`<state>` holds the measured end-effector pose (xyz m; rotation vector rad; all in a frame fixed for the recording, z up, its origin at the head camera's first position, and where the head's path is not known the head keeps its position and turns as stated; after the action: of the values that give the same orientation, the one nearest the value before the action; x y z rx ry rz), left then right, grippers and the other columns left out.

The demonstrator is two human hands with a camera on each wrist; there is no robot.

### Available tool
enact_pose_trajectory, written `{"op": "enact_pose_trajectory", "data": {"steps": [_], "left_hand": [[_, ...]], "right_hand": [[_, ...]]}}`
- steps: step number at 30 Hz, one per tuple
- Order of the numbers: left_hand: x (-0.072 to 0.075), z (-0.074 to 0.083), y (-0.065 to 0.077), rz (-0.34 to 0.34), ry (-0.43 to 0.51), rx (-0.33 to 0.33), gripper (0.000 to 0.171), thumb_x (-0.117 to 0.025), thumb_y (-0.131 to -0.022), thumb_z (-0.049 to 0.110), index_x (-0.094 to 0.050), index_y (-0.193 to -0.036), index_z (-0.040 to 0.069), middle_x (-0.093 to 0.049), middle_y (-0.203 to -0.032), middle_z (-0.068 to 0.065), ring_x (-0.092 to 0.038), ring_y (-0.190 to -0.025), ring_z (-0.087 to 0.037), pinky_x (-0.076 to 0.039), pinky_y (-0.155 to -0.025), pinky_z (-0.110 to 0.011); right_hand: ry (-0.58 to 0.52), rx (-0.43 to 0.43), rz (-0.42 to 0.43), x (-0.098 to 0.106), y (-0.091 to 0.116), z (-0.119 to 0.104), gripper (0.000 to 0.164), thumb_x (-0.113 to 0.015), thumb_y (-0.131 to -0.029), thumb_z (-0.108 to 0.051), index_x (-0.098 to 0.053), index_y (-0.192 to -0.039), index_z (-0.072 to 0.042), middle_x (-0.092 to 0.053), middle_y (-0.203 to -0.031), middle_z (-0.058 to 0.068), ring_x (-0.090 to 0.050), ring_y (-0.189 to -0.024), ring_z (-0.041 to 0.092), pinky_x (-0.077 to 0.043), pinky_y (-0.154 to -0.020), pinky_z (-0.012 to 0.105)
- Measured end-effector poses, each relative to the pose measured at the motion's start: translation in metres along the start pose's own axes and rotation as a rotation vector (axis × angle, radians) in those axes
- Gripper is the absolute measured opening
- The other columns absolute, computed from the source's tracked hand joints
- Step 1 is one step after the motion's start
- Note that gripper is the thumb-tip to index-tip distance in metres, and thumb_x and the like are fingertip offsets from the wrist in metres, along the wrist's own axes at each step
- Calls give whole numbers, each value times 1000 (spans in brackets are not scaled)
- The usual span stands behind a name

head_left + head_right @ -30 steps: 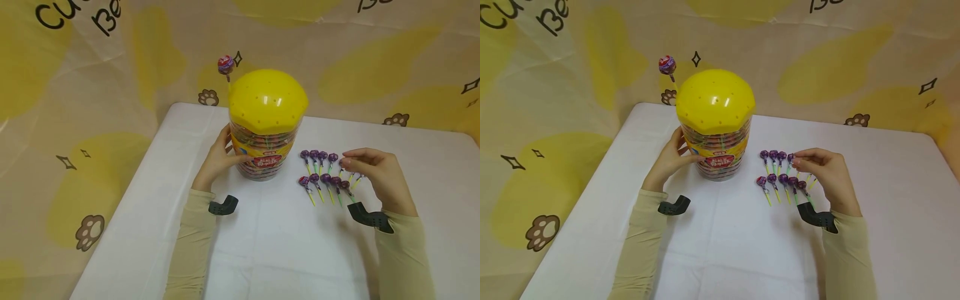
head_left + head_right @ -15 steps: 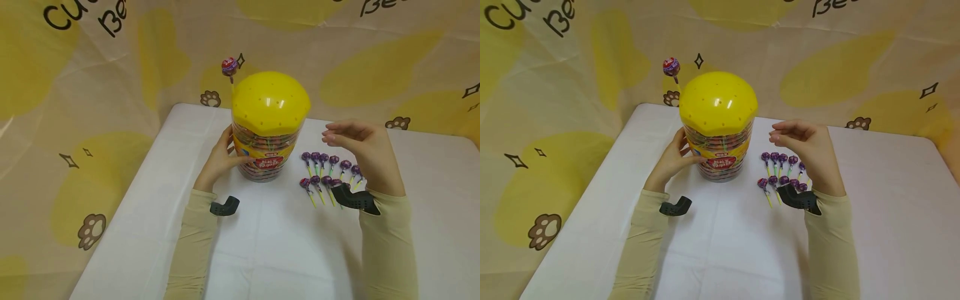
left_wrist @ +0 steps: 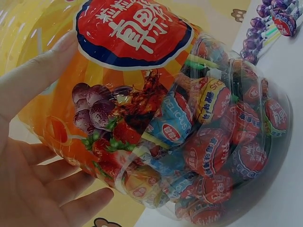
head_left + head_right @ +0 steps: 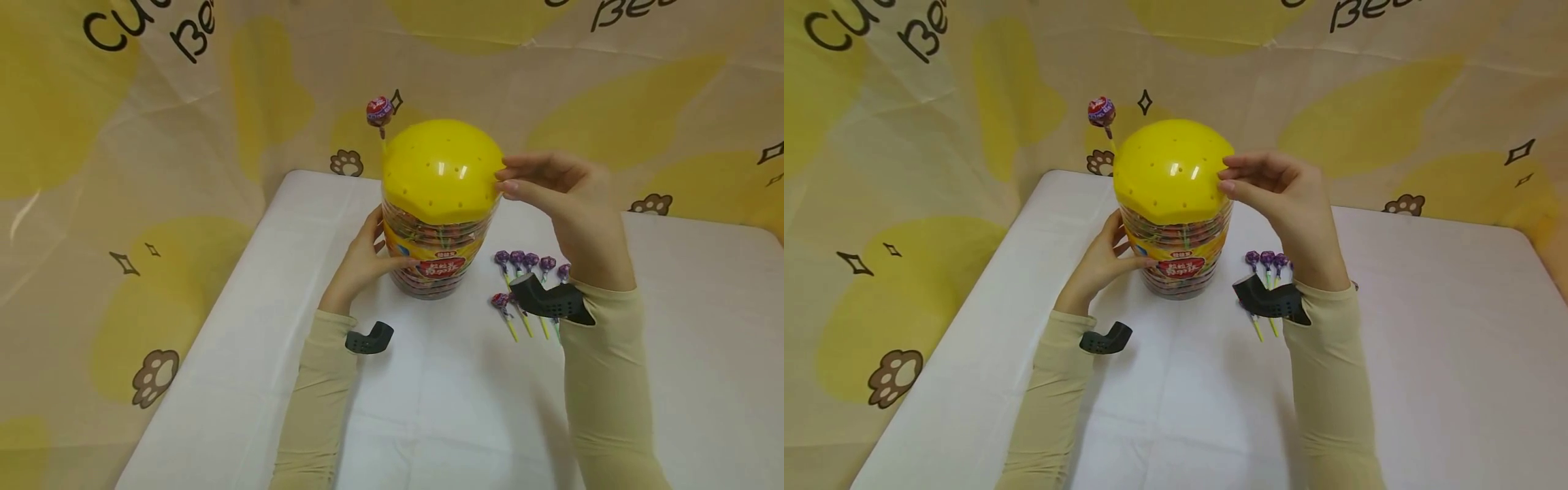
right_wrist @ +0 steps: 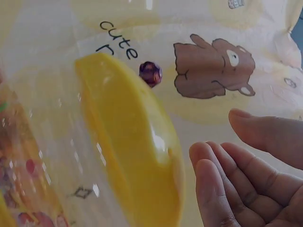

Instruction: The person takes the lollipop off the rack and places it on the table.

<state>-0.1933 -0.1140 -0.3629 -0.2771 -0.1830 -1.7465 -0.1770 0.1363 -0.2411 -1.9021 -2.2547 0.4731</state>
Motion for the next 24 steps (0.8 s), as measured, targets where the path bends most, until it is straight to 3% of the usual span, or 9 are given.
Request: {"op": "enact_pose_trajectory", "data": {"steps": [10,18,24], "left_hand": [[0,0,1,1,-11,12,103,-83,-73,17,-15,-151,14,-23,-154,-4,-23,-140,-23,-29,-112,-40],[0,-1,0,-1,-14,22,104,-83,-73,19,-15,-151,16,-24,-153,-3,-24,-140,-22,-28,-112,-40],[0,-1,-1,-3,-7,27,102,-82,-74,19,-16,-151,16,-24,-153,-3,-24,-139,-22,-29,-112,-39]], "right_hand": [[-6,44,4,-31,-21,-10,26,-75,-77,1,-68,-101,7,-68,-93,15,-64,-90,28,-54,-82,26],[153,56,11,-58,-38,-12,25,-76,-78,-3,-69,-102,3,-69,-95,10,-66,-89,21,-54,-85,28],[274,80,-29,-77,-51,-11,26,-75,-80,-7,-69,-105,1,-69,-99,11,-66,-90,19,-51,-89,29]]}}
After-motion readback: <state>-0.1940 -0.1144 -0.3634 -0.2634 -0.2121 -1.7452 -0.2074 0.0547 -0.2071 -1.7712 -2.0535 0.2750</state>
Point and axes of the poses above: each hand's wrist, its own y-axis away from the middle knuckle, its own x-axis out of the back of the hand, z = x × y, the point moved 1 cm from there along -y, towards the middle knuckle
